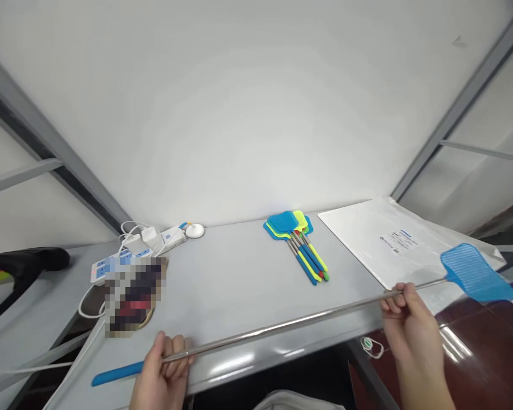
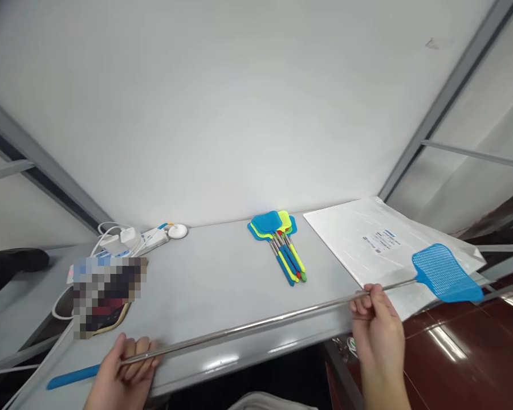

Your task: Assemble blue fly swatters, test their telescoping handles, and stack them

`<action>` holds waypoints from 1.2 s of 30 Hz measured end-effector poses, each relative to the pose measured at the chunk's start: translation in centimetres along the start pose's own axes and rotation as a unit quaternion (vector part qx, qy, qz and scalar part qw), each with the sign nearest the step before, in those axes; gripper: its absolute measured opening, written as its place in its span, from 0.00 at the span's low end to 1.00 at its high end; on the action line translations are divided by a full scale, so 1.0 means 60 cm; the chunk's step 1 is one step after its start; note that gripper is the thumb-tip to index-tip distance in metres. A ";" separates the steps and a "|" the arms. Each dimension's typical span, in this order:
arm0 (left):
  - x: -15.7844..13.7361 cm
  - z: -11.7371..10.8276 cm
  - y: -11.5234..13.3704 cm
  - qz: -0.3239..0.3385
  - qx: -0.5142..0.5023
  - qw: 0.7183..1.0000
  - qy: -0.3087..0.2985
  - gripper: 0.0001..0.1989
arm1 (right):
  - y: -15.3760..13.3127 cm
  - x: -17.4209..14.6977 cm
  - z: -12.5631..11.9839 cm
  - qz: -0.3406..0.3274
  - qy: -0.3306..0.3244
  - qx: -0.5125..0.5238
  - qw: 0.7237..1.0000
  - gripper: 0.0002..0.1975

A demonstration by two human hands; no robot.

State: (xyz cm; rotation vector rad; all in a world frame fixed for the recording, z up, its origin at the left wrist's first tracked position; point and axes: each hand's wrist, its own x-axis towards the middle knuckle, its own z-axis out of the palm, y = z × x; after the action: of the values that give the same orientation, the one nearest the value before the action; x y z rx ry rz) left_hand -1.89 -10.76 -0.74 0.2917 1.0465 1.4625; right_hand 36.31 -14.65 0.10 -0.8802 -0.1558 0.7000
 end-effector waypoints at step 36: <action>0.101 0.231 0.002 0.061 -0.195 0.979 -0.016 0.20 | 0.163 -0.055 0.192 0.116 -0.121 -0.042 0.985 0.07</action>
State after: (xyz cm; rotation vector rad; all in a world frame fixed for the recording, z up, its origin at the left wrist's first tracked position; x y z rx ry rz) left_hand 6.66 0.49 4.64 0.0978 0.7039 1.7313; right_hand 24.28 -4.93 0.66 -0.9000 -0.3051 1.0246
